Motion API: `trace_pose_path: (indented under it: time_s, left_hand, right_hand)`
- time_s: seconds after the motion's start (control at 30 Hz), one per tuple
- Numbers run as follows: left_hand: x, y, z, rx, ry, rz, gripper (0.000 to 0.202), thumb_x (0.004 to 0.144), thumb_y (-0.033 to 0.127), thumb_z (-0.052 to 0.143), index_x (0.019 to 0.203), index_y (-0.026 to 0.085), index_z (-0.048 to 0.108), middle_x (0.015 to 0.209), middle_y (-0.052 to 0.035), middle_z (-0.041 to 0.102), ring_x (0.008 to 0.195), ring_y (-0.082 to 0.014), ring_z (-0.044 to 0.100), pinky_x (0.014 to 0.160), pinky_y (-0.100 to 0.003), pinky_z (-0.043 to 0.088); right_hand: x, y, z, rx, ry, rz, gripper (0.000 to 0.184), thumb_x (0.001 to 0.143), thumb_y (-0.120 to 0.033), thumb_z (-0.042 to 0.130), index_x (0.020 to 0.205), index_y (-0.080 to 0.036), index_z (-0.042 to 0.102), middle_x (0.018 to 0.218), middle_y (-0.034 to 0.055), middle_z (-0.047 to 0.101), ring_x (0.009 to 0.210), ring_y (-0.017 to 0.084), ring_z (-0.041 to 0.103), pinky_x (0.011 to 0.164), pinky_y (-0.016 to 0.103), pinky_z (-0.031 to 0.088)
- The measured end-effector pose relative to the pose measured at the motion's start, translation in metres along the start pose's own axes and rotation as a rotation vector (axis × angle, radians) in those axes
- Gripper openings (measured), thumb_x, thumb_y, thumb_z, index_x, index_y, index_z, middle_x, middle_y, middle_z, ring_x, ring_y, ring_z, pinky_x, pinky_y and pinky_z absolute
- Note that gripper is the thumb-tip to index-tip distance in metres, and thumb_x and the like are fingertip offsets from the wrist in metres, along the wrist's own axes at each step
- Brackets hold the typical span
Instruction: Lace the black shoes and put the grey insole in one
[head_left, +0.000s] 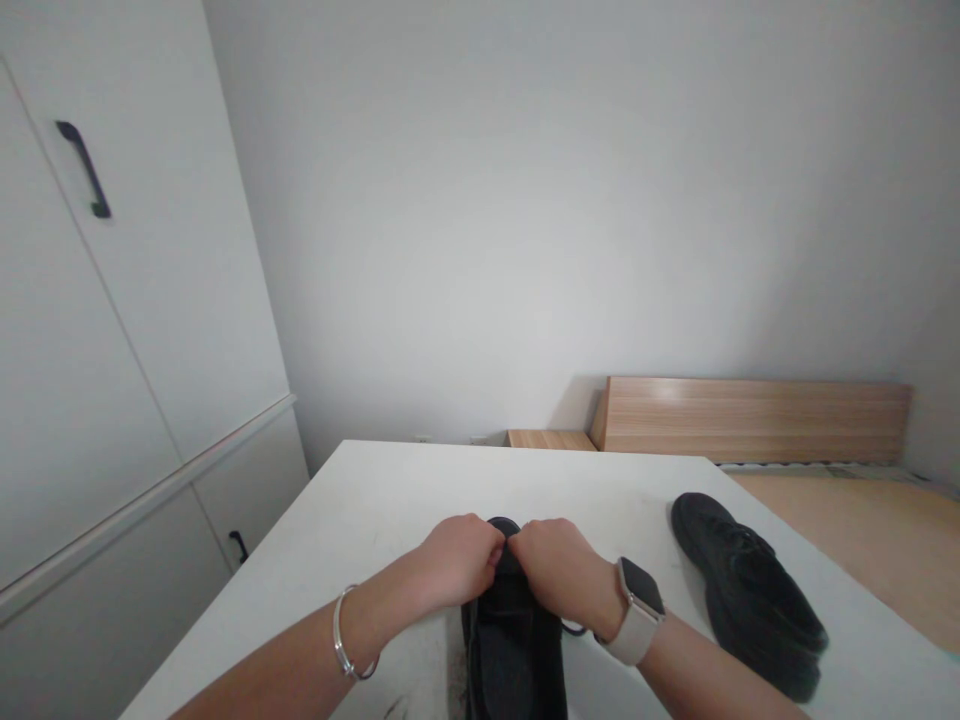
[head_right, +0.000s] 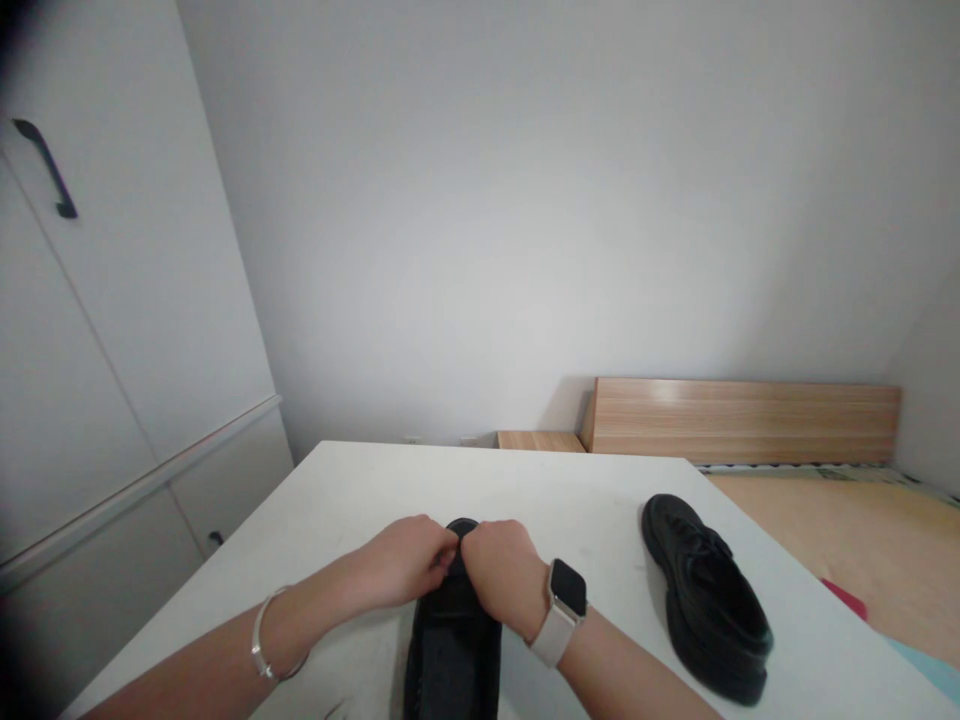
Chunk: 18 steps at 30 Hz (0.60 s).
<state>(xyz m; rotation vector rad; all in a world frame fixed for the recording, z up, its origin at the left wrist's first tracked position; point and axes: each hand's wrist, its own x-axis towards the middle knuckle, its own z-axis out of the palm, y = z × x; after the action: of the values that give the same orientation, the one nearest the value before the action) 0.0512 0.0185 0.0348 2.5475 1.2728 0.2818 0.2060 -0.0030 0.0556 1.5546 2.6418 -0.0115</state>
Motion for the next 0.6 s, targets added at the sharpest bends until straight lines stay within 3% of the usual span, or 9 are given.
trace_pose_path:
  time_s: [0.1, 0.27, 0.33, 0.4, 0.6]
  left_hand:
    - [-0.004, -0.002, -0.004, -0.081, 0.074, 0.014, 0.016, 0.076, 0.012, 0.054, 0.077, 0.017, 0.068, 0.079, -0.0072, 0.071, 0.073, -0.0205, 0.065, 0.065, -0.027, 0.045]
    - [-0.008, 0.009, -0.024, -0.569, 0.282, 0.037, 0.012, 0.082, 0.02, 0.054, 0.08, 0.017, 0.065, 0.073, -0.0015, 0.068, 0.069, -0.0151, 0.062, 0.065, -0.023, 0.046]
    - [-0.009, 0.015, -0.032, -0.703, 0.335, 0.037, 0.01, 0.082, 0.023, 0.058, 0.078, 0.016, 0.065, 0.071, -0.0012, 0.067, 0.068, -0.0149, 0.062, 0.065, -0.023, 0.047]
    - [-0.01, 0.019, -0.035, -0.766, 0.372, 0.039, 0.011, 0.081, 0.025, 0.06, 0.078, 0.016, 0.066, 0.072, -0.002, 0.068, 0.068, -0.0153, 0.062, 0.066, -0.024, 0.048]
    - [-0.01, 0.022, -0.031, -0.929, 0.358, 0.012, 0.015, 0.083, 0.03, 0.061, 0.088, 0.017, 0.059, 0.074, -0.0034, 0.069, 0.066, -0.017, 0.066, 0.065, -0.028, 0.053]
  right_hand:
    - [-0.004, 0.008, 0.001, 0.1, 0.086, 0.0, 0.017, 0.075, -0.004, 0.055, 0.082, -0.015, 0.067, 0.087, 0.0115, 0.071, 0.079, 0.023, 0.068, 0.065, 0.027, 0.045]
    - [-0.009, 0.014, 0.002, 0.856, 0.421, -0.034, 0.008, 0.079, -0.011, 0.052, 0.078, -0.019, 0.053, 0.066, -0.0033, 0.055, 0.061, 0.012, 0.053, 0.056, 0.022, 0.039]
    - [-0.01, 0.012, 0.002, 1.084, 0.498, -0.038, 0.003, 0.081, -0.02, 0.055, 0.08, -0.019, 0.052, 0.066, -0.0039, 0.053, 0.061, 0.012, 0.052, 0.056, 0.023, 0.04]
    - [-0.011, 0.009, 0.002, 1.219, 0.539, -0.037, 0.01, 0.081, -0.027, 0.059, 0.082, -0.019, 0.053, 0.069, -0.0028, 0.055, 0.062, 0.013, 0.054, 0.057, 0.024, 0.044]
    - [-0.013, 0.003, 0.003, 1.335, 0.602, -0.038, 0.021, 0.081, -0.035, 0.066, 0.09, -0.017, 0.06, 0.076, 0.0012, 0.063, 0.067, 0.014, 0.059, 0.063, 0.027, 0.05]
